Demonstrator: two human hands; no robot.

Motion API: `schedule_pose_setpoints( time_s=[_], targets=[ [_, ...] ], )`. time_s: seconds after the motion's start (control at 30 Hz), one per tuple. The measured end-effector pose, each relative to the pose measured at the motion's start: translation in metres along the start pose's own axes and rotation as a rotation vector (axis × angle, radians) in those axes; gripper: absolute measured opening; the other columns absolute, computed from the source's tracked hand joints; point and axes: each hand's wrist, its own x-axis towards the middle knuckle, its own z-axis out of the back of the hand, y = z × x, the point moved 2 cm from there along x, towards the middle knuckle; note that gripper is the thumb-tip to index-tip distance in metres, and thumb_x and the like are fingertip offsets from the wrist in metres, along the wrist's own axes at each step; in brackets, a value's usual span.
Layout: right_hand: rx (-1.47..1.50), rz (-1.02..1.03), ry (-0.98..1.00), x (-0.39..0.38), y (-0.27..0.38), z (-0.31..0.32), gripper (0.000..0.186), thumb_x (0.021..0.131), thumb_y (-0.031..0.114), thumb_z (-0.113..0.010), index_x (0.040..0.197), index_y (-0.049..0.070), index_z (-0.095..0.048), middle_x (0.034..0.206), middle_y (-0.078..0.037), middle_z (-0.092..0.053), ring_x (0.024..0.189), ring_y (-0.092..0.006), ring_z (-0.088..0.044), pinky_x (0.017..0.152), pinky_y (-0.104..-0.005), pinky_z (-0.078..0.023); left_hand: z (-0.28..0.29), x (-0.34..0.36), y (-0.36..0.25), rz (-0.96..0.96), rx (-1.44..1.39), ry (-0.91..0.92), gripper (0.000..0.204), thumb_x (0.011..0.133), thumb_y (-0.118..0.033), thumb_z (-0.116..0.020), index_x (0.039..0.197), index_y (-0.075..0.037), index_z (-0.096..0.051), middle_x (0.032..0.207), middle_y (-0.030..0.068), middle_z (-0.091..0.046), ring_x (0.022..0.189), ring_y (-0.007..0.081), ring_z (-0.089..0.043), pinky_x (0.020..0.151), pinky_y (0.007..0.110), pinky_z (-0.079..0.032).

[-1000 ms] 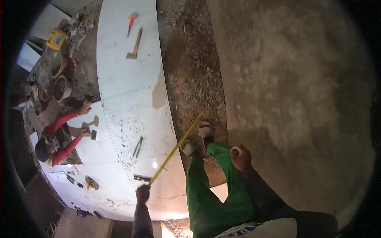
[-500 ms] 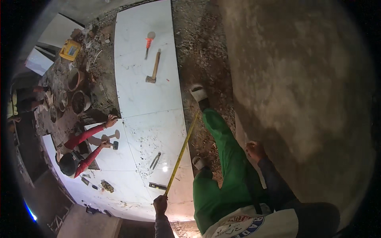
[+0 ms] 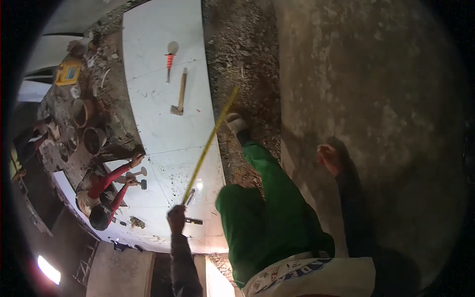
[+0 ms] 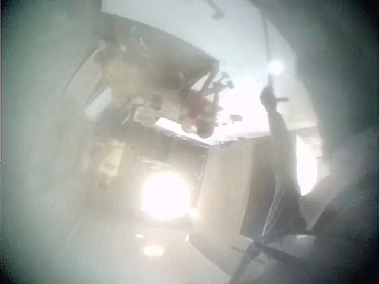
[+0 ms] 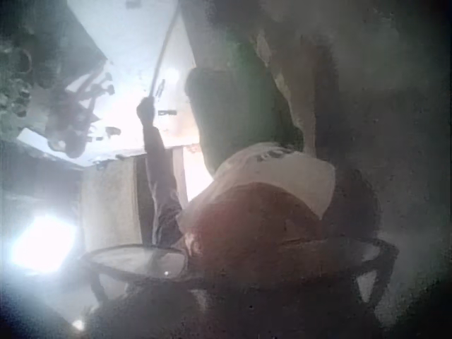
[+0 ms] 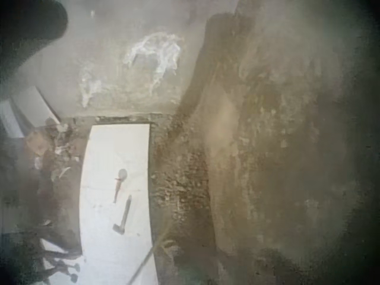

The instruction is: The person measures the dirt ground next to laid floor tiles using a measuring tape, then hammers the dirt floor using a hammer before measuring and hammering the ground again.

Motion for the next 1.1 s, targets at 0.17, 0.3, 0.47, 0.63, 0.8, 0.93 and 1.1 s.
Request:
schedule_pose_setpoints(
  time_s=[0.17,0.3,0.47,0.63,0.8,0.93,1.1],
  targets=[
    [-0.263,-0.085,0.070,-0.007,0.048,-0.020,0.053,0.097,0.051,-0.065,0.118,0.001,-0.064,0.093,-0.003,-0.063,0.084,-0.0106,-0.059,0.073,-0.0305,-0.050,0.033,0.161,-0.027,-0.433,0.509,-0.104,0.017,0.099,-0.020,-0.059,0.086,-0.011,-0.067,0.077,0.0105,-0.067,0.070,0.0336,-0.067,0.061,0.046,-0.051],
    [-0.298,0.063,0.039,0.003,0.004,0.009,0.044,0.098,0.038,-0.063,0.120,-0.001,-0.065,0.097,-0.003,-0.064,0.085,-0.0135,-0.060,0.077,-0.0296,-0.050,0.011,0.312,-0.073,-0.428,0.720,-0.102,0.029,0.100,-0.030,-0.058,0.080,-0.010,-0.064,0.079,0.0127,-0.067,0.071,0.0378,-0.066,0.060,0.052,-0.049],
    [-0.605,-0.045,-0.053,0.001,-0.014,-0.026,0.030,0.096,0.015,-0.060,0.121,-0.001,-0.064,0.093,-0.004,-0.063,0.087,-0.0115,-0.059,0.080,-0.0300,-0.049,-0.023,0.433,-0.092,-0.365,0.674,0.007,0.033,0.099,-0.037,-0.057,0.084,-0.009,-0.064,0.083,0.0167,-0.068,0.080,0.0425,-0.066,0.067,0.055,-0.051],
    [-0.500,-0.046,-0.056,0.017,-0.005,-0.055,0.026,0.096,0.013,-0.060,0.118,0.000,-0.066,0.089,-0.005,-0.064,0.084,-0.0151,-0.061,0.080,-0.0326,-0.051,-0.072,0.577,-0.112,-0.509,0.696,0.014,0.022,0.098,-0.029,-0.056,0.087,-0.012,-0.066,0.085,0.0129,-0.068,0.083,0.0391,-0.067,0.069,0.051,-0.053],
    [-0.580,-0.157,0.028,0.094,-0.010,-0.108,0.028,0.098,0.023,-0.061,0.108,-0.001,-0.069,0.099,-0.018,-0.073,0.086,-0.0289,-0.072,0.080,-0.0393,-0.056,-0.158,0.678,-0.146,-0.504,0.773,0.120,0.018,0.096,-0.023,-0.057,0.102,-0.012,-0.070,0.093,0.0128,-0.071,0.087,0.0343,-0.069,0.074,0.047,-0.054],
    [-0.488,-0.252,0.057,0.149,-0.033,-0.139,0.025,0.099,0.021,-0.060,0.109,0.000,-0.070,0.102,-0.017,-0.073,0.087,-0.0279,-0.071,0.079,-0.0397,-0.055,-0.195,0.721,-0.148,-0.435,0.705,0.175,0.023,0.100,-0.028,-0.055,0.109,-0.013,-0.070,0.093,0.0145,-0.072,0.089,0.0339,-0.070,0.080,0.047,-0.054],
    [-0.419,-0.230,0.220,0.168,-0.057,-0.161,0.032,0.102,0.026,-0.058,0.113,-0.002,-0.069,0.097,-0.013,-0.072,0.087,-0.0208,-0.069,0.080,-0.0353,-0.055,-0.203,0.742,-0.133,-0.641,0.742,-0.075,0.027,0.094,-0.030,-0.060,0.118,-0.022,-0.070,0.111,0.0089,-0.073,0.101,0.0288,-0.070,0.088,0.047,-0.056]
  ],
)
